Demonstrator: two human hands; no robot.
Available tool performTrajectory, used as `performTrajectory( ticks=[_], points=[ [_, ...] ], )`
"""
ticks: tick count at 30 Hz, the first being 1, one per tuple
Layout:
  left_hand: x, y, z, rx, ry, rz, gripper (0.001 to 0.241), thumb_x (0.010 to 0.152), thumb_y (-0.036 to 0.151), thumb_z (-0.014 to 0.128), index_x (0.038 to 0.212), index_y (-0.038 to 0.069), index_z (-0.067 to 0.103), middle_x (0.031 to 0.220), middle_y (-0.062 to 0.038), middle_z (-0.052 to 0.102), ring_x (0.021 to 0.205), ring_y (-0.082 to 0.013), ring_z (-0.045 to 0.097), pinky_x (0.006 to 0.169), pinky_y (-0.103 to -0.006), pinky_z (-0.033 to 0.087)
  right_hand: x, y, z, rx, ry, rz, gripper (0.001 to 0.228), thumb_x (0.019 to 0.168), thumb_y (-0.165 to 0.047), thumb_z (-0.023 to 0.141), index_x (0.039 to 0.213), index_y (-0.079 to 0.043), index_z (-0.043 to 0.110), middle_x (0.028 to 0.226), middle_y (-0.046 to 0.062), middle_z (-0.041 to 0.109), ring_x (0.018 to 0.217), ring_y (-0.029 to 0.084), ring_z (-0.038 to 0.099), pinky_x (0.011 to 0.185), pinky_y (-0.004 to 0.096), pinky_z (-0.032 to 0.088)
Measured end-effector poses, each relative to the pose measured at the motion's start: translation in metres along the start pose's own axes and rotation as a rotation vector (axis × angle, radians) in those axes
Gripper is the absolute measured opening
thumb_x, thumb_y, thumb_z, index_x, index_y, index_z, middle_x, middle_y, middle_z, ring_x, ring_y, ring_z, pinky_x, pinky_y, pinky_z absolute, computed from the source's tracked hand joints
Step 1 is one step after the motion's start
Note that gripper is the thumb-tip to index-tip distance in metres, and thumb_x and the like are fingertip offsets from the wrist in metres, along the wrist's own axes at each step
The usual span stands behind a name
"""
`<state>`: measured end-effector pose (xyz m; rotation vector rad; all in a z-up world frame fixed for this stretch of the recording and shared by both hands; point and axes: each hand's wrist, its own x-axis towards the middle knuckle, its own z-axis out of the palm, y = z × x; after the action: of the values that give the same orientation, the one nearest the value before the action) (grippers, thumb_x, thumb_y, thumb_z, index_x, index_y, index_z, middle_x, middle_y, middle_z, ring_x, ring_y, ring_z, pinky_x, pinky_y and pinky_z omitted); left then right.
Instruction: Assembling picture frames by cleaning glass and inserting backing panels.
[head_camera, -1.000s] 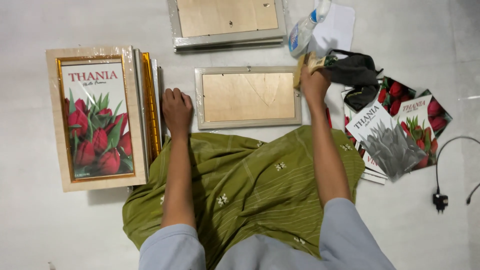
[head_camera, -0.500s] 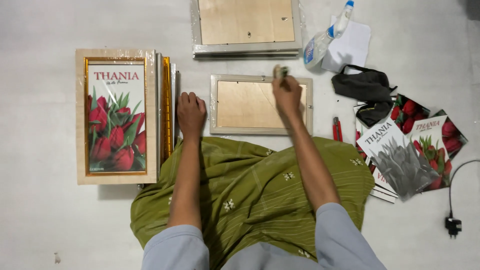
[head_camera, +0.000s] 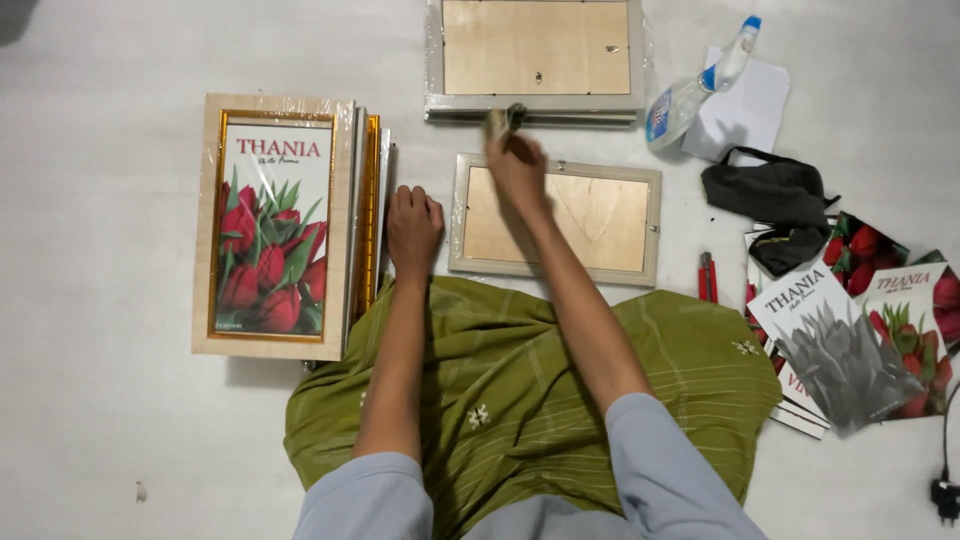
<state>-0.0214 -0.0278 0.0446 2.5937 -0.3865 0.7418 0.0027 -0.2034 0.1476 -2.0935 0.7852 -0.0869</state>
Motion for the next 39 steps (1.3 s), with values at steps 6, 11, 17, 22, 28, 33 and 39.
performTrajectory(
  ticks=[6,11,17,22,28,33,39],
  points=[
    [0.003,0.004,-0.012,-0.006,-0.016,-0.014,0.014,0.089,0.012,0.06,0.08,0.01,0.049,0.08,-0.008,0.047,0.076,-0.0298,0.059,0.064,-0.0384,0.053,0.003,0.005,0.014,-0.098,-0.218,-0.168,0.062,0.086,-0.061,0.063,0.098,-0.003,0.079,0.096,0.02,0.077,0.105,0.044,0.072,0.096,0.058,0.054],
    [0.004,0.005,-0.011,-0.023,-0.022,-0.019,0.016,0.09,0.01,0.059,0.079,0.01,0.047,0.079,-0.006,0.046,0.074,-0.0281,0.058,0.062,-0.0356,0.053,-0.018,0.002,0.031,-0.211,-0.192,-0.214,0.053,0.09,-0.047,0.057,0.097,0.002,0.077,0.092,0.021,0.076,0.1,0.043,0.073,0.094,0.057,0.056],
    [0.0,0.0,-0.001,-0.022,-0.003,-0.011,0.016,0.089,0.01,0.059,0.078,0.01,0.048,0.078,-0.006,0.046,0.073,-0.0275,0.058,0.061,-0.0356,0.053,-0.061,-0.04,0.011,-0.175,-0.187,-0.063,0.052,0.091,-0.046,0.053,0.093,0.0,0.077,0.097,0.022,0.076,0.105,0.042,0.073,0.097,0.054,0.057],
    [0.005,0.003,-0.01,-0.026,-0.002,-0.006,0.015,0.089,0.01,0.059,0.079,0.009,0.048,0.078,-0.006,0.046,0.073,-0.0281,0.058,0.061,-0.0362,0.053,-0.079,-0.031,0.0,-0.029,-0.209,0.05,0.041,0.088,-0.043,0.058,0.097,-0.007,0.076,0.097,0.016,0.077,0.108,0.039,0.072,0.095,0.054,0.056],
    [-0.004,-0.004,0.008,-0.014,-0.002,0.008,0.016,0.093,0.009,0.056,0.079,0.009,0.048,0.079,-0.006,0.046,0.074,-0.0263,0.058,0.061,-0.0342,0.052,-0.084,0.023,0.033,-0.193,-0.237,-0.079,0.044,0.094,-0.043,0.054,0.105,-0.005,0.072,0.098,0.019,0.077,0.102,0.043,0.073,0.094,0.056,0.056],
    [0.006,0.01,-0.018,0.035,-0.005,0.028,0.018,0.096,0.007,0.055,0.08,0.009,0.048,0.08,-0.006,0.047,0.075,-0.0255,0.058,0.061,-0.0326,0.052,-0.102,0.003,-0.002,-0.043,-0.091,-0.34,0.032,0.097,-0.028,0.058,0.096,0.004,0.061,0.09,0.037,0.069,0.093,0.059,0.068,0.081,0.068,0.053],
    [-0.009,-0.009,0.016,0.049,-0.026,0.039,0.019,0.101,0.008,0.052,0.083,0.009,0.047,0.081,-0.004,0.044,0.073,-0.0224,0.054,0.062,-0.0314,0.05,-0.148,0.029,-0.024,0.071,-0.316,-0.464,0.044,0.097,-0.047,0.059,0.08,-0.006,0.063,0.077,0.023,0.071,0.084,0.049,0.072,0.071,0.051,0.056]
  ],
)
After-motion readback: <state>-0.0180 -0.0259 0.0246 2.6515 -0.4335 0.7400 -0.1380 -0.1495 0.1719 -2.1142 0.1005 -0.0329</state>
